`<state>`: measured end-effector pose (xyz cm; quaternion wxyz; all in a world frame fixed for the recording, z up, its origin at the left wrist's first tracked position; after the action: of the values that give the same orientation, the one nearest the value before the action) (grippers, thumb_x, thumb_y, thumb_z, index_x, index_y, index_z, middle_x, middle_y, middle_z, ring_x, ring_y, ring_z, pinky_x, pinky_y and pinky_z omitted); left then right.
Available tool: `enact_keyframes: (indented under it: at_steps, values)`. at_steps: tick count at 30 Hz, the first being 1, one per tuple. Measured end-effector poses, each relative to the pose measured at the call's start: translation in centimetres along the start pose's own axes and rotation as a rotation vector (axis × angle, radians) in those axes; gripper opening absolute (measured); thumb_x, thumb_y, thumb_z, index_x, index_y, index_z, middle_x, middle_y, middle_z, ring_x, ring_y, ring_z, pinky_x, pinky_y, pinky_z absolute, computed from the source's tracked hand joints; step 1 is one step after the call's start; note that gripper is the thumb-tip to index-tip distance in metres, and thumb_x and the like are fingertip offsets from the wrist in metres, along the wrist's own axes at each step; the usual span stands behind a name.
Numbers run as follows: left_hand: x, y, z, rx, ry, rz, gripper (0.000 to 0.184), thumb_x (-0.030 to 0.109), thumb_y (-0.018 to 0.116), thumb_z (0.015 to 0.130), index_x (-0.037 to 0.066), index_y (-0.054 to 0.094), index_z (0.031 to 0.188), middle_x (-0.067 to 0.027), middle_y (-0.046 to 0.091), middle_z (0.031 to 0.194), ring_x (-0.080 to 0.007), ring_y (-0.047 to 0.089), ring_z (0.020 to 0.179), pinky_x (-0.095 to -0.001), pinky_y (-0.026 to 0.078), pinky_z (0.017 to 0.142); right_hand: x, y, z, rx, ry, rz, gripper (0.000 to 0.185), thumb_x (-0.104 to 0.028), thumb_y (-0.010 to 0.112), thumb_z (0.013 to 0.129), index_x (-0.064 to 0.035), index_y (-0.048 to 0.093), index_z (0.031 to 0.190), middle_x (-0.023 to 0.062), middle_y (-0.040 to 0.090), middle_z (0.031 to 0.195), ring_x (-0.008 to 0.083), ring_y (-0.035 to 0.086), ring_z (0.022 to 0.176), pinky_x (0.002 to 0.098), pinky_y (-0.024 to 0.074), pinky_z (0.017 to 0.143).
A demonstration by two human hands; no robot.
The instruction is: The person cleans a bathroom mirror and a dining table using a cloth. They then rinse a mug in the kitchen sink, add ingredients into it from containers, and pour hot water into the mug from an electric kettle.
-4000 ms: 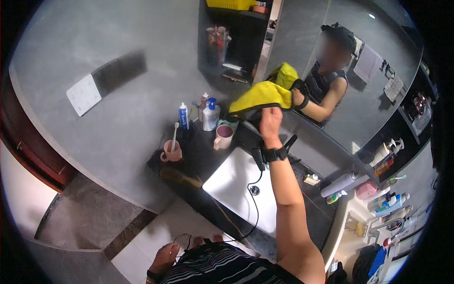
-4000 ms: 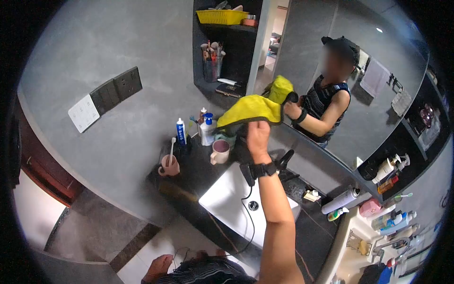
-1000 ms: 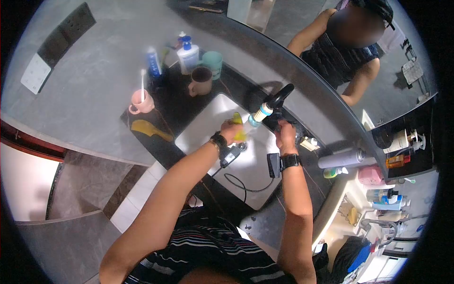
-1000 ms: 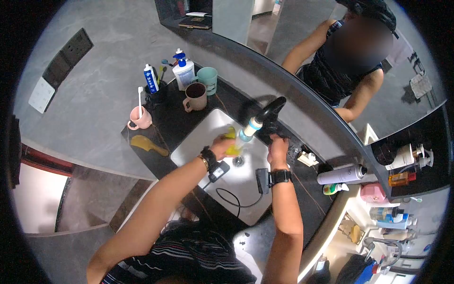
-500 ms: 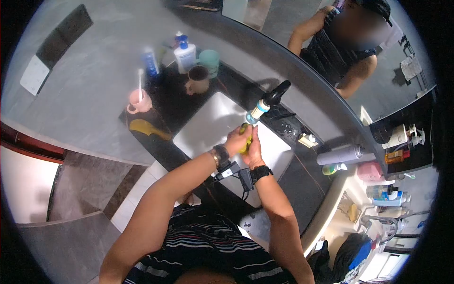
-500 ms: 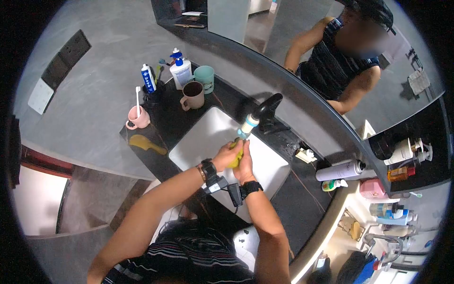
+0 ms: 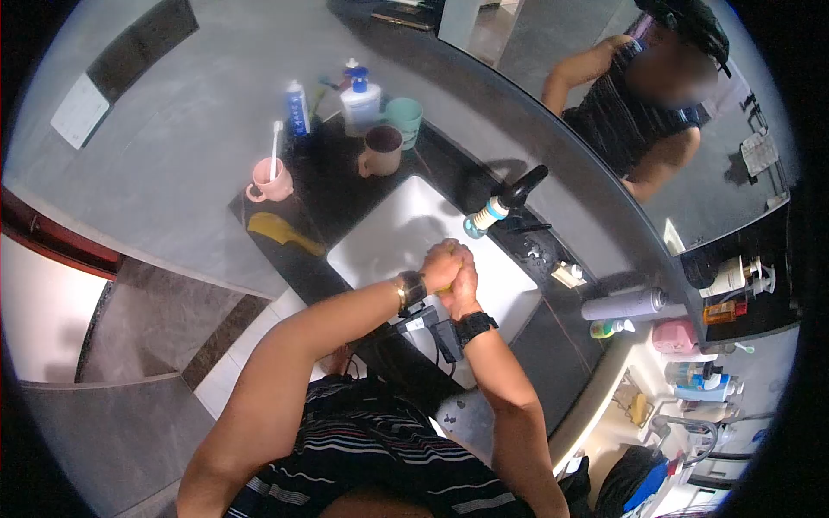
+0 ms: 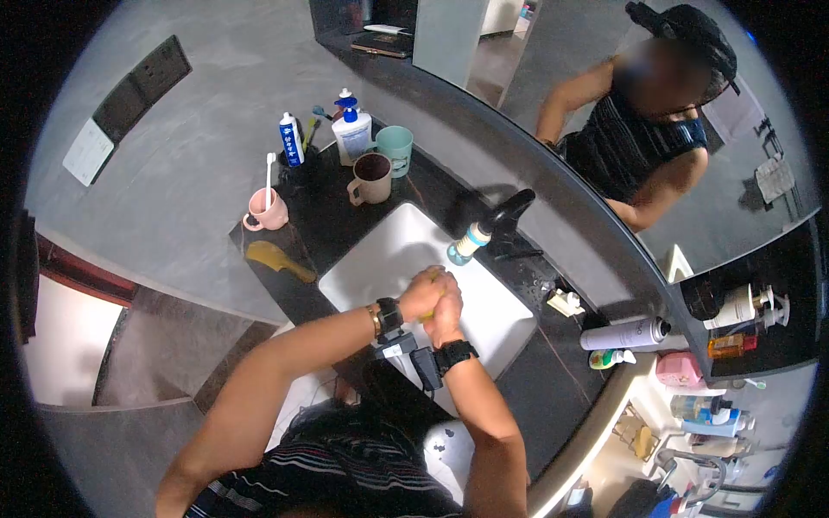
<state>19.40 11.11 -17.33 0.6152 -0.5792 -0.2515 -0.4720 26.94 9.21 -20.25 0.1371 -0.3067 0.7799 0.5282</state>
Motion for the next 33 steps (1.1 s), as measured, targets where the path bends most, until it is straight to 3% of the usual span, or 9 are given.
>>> enact_keyframes:
  at_steps: [4, 6, 10, 13, 15, 19, 25, 28, 33]
  values:
    - [0.6, 0.3, 0.6, -0.255, -0.058, 0.225, 0.03, 0.018, 0.044, 0.091, -0.007, 0.055, 0.102, -0.0219, 0.059, 0.108, -0.0317, 0.056, 0.105, -0.0381, 0.044, 0.089, -1.6, 1.7, -1.5, -0.019, 0.015, -0.02, 0.034, -0.035, 0.043, 0.095, -0.0039, 0.054, 0.106, 0.0102, 0.06, 0.098, 0.0246, 0.06, 0.089, 0.0365, 0.0512, 0.077]
    - [3.3, -1.8, 0.1, -0.211, -0.333, -0.257, 0.025, 0.015, 0.042, 0.092, -0.005, 0.056, 0.098, -0.0186, 0.061, 0.098, -0.029, 0.058, 0.097, -0.0374, 0.046, 0.084, -1.7, 2.0, -1.8, -0.028, 0.039, -0.048, 0.034, -0.036, 0.041, 0.096, -0.0058, 0.056, 0.099, 0.009, 0.061, 0.093, 0.0245, 0.06, 0.084, 0.0359, 0.0512, 0.076]
    - [1.0, -0.5, 0.1, -0.143, -0.36, -0.345, 0.025, 0.016, 0.042, 0.094, -0.004, 0.057, 0.098, -0.0176, 0.06, 0.093, -0.0256, 0.057, 0.093, -0.0355, 0.045, 0.084, -1.3, 1.1, -0.7, 0.214, -0.053, -0.145, 0.034, -0.031, 0.047, 0.093, -0.0005, 0.056, 0.105, 0.0119, 0.06, 0.097, 0.0249, 0.061, 0.085, 0.0372, 0.0521, 0.074]
    - [1.3, -1.3, 0.0, -0.16, -0.128, -0.478, 0.034, 0.029, 0.045, 0.094, -0.003, 0.056, 0.098, -0.0225, 0.061, 0.1, -0.0385, 0.057, 0.094, -0.045, 0.045, 0.084, -1.7, 1.1, -1.0, 0.253, -0.095, -0.161, 0.032, -0.029, 0.048, 0.092, -0.0003, 0.056, 0.104, 0.0121, 0.06, 0.096, 0.0245, 0.061, 0.082, 0.037, 0.052, 0.073]
    - [1.8, -1.5, -0.2, -0.368, -0.333, -1.011, 0.043, 0.035, 0.055, 0.093, 0.002, 0.046, 0.119, -0.0149, 0.057, 0.113, -0.0326, 0.056, 0.105, -0.0401, 0.044, 0.091, -2.6, 1.8, -1.7, 0.261, -0.131, -0.203, 0.031, -0.028, 0.049, 0.092, -0.0003, 0.056, 0.104, 0.012, 0.06, 0.096, 0.0241, 0.061, 0.081, 0.0365, 0.0517, 0.074]
    - [3.4, -6.1, -1.7, -0.786, -0.621, -0.99, 0.073, 0.039, 0.067, 0.085, 0.006, 0.027, 0.137, -0.0143, 0.04, 0.134, -0.0274, 0.043, 0.124, -0.0418, 0.042, 0.098, -3.9, 4.1, -3.5, -0.012, -0.007, -0.134, 0.031, -0.025, 0.048, 0.093, 0.0003, 0.055, 0.11, 0.0092, 0.059, 0.101, 0.0198, 0.058, 0.089, 0.0315, 0.0474, 0.082]
    - [4.1, -9.1, -0.8, -0.925, -0.536, -0.858, 0.052, 0.029, 0.078, 0.076, 0.006, 0.053, 0.116, -0.006, 0.061, 0.103, -0.019, 0.06, 0.098, -0.0356, 0.052, 0.085, -5.9, 8.2, -6.5, -0.269, -0.169, -0.675, 0.045, -0.034, 0.051, 0.095, -0.0018, 0.051, 0.126, 0.0086, 0.054, 0.113, 0.0157, 0.053, 0.101, 0.0285, 0.043, 0.09]
    - [4.7, -11.0, 0.1, -0.87, -0.382, -0.592, 0.035, 0.018, 0.077, 0.072, 0.009, 0.06, 0.1, -0.0018, 0.061, 0.083, -0.0127, 0.059, 0.072, -0.027, 0.05, 0.061, -7.0, 10.0, -6.4, -0.445, -0.294, -0.846, 0.037, -0.021, 0.062, 0.089, -0.0034, 0.055, 0.121, 0.0077, 0.053, 0.124, 0.0149, 0.053, 0.101, 0.0292, 0.0443, 0.089]
    - [4.5, -12.1, 1.3, -0.708, -0.411, -0.789, 0.024, 0.016, 0.072, 0.075, 0.011, 0.058, 0.095, 0.0011, 0.058, 0.077, -0.0106, 0.057, 0.065, -0.025, 0.046, 0.053, -8.0, 14.2, -4.8, -0.616, -0.479, -0.973, 0.023, -0.004, 0.067, 0.081, -0.0009, 0.06, 0.102, 0.0078, 0.058, 0.121, 0.0146, 0.058, 0.099, 0.028, 0.0456, 0.088]
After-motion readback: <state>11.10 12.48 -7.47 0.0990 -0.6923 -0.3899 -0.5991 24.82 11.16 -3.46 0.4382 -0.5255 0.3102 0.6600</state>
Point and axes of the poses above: each hand's wrist, its own z-axis towards the middle knuckle, its own y-axis out of the palm, x = y × z, the point moved 2 cm from there along z, towards the middle knuckle
